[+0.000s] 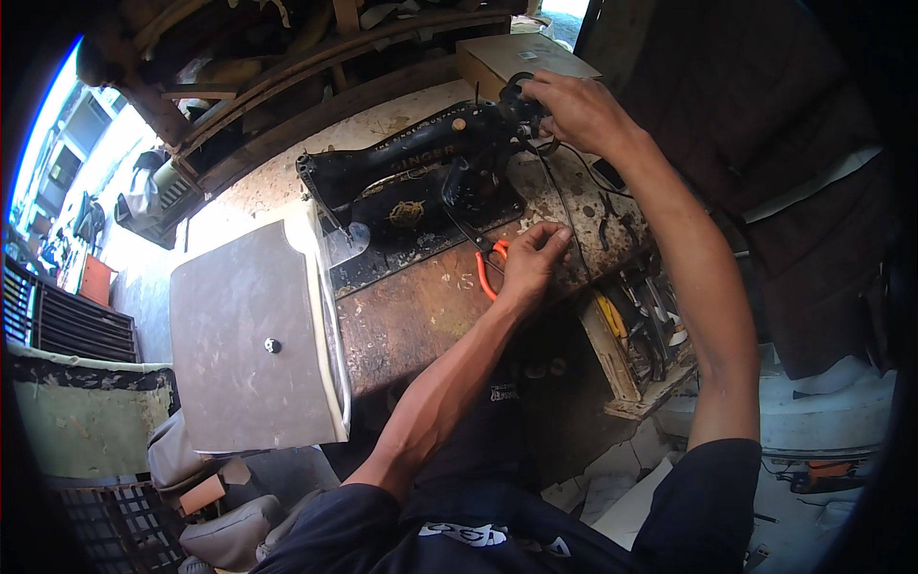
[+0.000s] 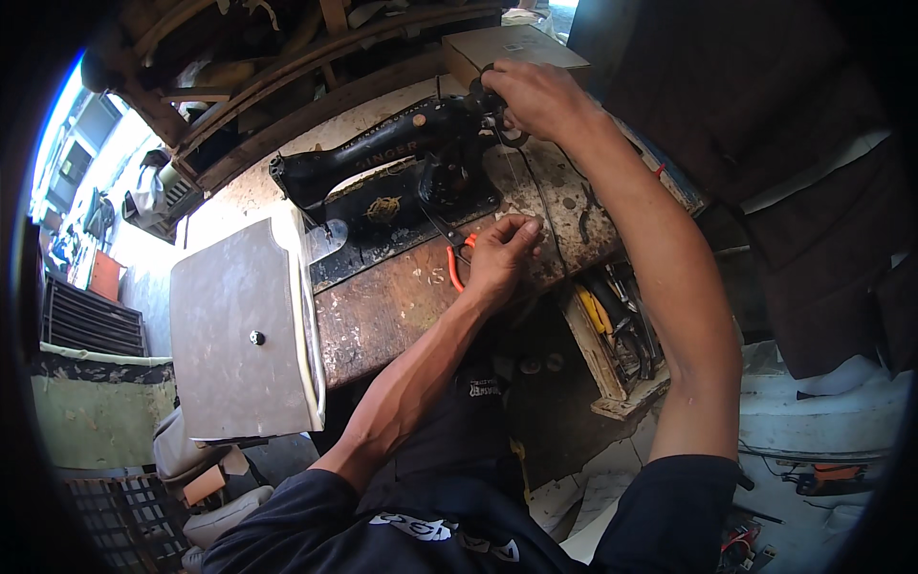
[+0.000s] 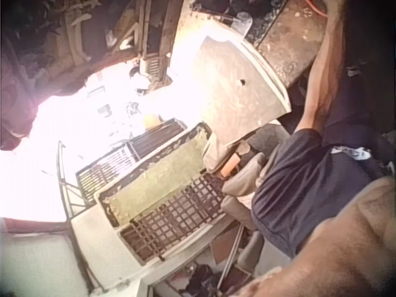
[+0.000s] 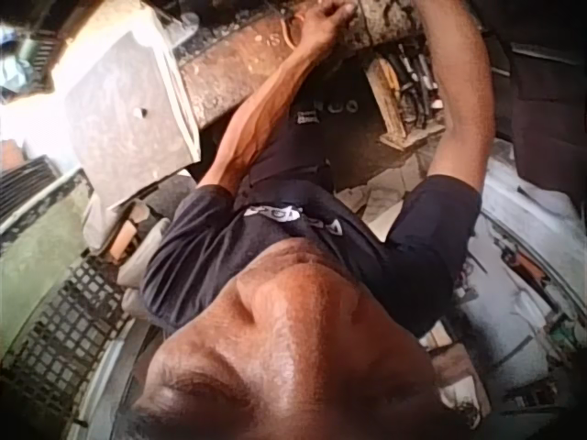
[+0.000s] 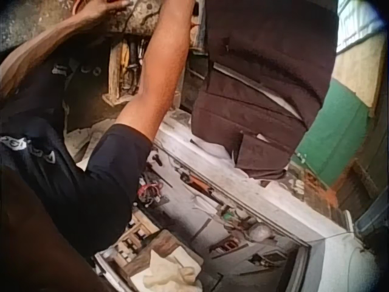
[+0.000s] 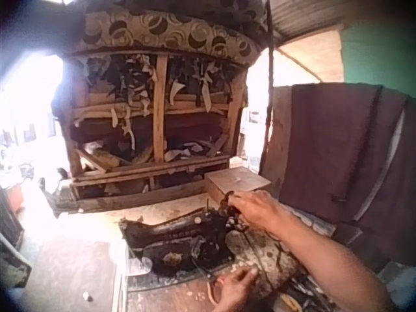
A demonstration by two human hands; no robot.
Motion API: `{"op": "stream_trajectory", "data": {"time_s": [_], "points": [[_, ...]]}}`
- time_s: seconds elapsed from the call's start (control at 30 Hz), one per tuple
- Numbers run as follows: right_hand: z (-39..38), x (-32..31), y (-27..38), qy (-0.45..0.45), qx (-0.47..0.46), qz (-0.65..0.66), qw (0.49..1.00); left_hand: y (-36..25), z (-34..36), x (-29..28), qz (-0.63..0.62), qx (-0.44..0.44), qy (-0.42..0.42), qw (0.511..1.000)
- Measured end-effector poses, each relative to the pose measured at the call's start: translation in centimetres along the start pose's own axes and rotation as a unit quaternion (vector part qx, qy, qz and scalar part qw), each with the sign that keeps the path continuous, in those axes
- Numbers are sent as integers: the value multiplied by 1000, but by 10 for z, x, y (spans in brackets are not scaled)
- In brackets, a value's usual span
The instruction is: The person cuts a piece of brown fabric with shears and then uses a sewing machine to stitch a white padded component onto the fabric.
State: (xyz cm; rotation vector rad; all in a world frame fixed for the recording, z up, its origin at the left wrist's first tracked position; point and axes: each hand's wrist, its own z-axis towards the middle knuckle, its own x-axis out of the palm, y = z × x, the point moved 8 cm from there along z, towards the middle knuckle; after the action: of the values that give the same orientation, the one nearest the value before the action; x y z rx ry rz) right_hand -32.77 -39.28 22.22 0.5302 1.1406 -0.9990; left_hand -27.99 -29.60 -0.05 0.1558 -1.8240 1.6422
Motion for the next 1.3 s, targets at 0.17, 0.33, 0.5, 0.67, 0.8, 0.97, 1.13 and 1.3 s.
{"op": "stream_trajectory", "data": {"time_s": [0.17, 0.33, 0.5, 0.67, 0.8, 0.97, 1.13, 1.3], "points": [[-2, -2, 2, -16, -1, -4, 1000, 0, 0, 0, -1, 3, -1, 1000], [-1, -1, -2, -27, -12, -4, 1000, -1, 1, 2, 10, 13, 3, 1000], [-1, 0, 1, -17, 0, -11, 1000, -1, 0, 0, 3, 9, 1, 1000], [-1, -1, 0, -20, -4, -6, 1000, -3, -1, 1, 6, 7, -5, 1000], [-2, 0, 0, -22, -8, 0, 1000, -2, -1, 0, 13, -3, -3, 1000], [-2, -1, 1, -38, -11, 0, 999, -2, -1, 1, 2, 5, -4, 1000], [-2, 1, -2, -21, -4, 5, 1000, -2, -1, 0, 4, 1, -6, 1000], [-2, 0, 0, -27, -7, -10, 1000, -3, -2, 2, 8, 2, -2, 1000]]}}
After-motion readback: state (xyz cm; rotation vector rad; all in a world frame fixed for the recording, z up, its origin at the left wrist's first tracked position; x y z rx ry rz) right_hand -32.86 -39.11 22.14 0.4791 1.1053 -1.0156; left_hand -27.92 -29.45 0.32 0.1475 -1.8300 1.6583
